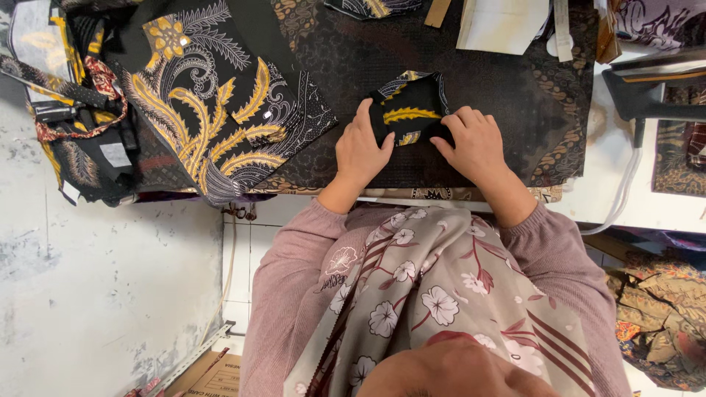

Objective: The person irons small pieces of patterned fabric on a work table. She places a white pressing cloth over each piece, uses an iron to press it, then removes the cloth and sets the piece aside. She repeats this process for several pieces.

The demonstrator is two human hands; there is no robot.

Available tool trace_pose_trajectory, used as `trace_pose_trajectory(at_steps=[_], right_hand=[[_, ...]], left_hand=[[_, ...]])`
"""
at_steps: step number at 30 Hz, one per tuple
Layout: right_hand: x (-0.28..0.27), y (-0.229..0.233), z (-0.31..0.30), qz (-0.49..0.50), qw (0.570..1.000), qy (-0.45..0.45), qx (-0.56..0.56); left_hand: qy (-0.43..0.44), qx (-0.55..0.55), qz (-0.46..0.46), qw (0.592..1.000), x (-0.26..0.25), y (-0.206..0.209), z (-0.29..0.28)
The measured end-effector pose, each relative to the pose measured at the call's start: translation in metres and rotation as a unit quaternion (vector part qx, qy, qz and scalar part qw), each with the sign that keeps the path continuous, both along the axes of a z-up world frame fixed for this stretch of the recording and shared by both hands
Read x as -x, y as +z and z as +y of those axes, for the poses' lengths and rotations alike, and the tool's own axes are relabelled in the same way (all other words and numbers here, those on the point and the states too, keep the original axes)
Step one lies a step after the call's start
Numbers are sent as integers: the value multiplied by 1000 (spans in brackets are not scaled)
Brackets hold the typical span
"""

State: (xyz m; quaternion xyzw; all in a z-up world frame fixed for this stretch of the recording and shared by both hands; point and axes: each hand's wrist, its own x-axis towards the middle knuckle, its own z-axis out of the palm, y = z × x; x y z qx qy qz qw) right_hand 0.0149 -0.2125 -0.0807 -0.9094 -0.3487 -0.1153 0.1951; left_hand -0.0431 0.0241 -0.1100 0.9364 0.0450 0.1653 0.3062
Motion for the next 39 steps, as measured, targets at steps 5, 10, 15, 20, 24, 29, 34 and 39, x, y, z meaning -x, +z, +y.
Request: trace_pose_trajectory(at_steps=[5,10,15,20,24,29,34,39], right_hand=[[0,7,-5,6,1000,16,-13],[-1,-2,-2,-10,999,39,-1],[-5,-5,-4,14,999,51,7],[-8,1,-8,-41,994,94,32],[-10,5,-3,-100,988,107,41],[-20,16,12,-111,984,104,-89],[-15,23,49,39,963,106,-246],[-20,31,134,236,898,191,-319]], left_hand=[[11,-73,3,997,5,0,1],[-3,-68,-1,998,-1,-5,-4],[-42,-28,-17,999,2,1,-11],[-155,-20,-50,986,13,9,6],[-209,-129,-109,963,10,7,21],[-175,-37,-190,965,9,12,28],[-65,223,-171,957,35,27,46],[-9,296,-138,945,63,30,109]])
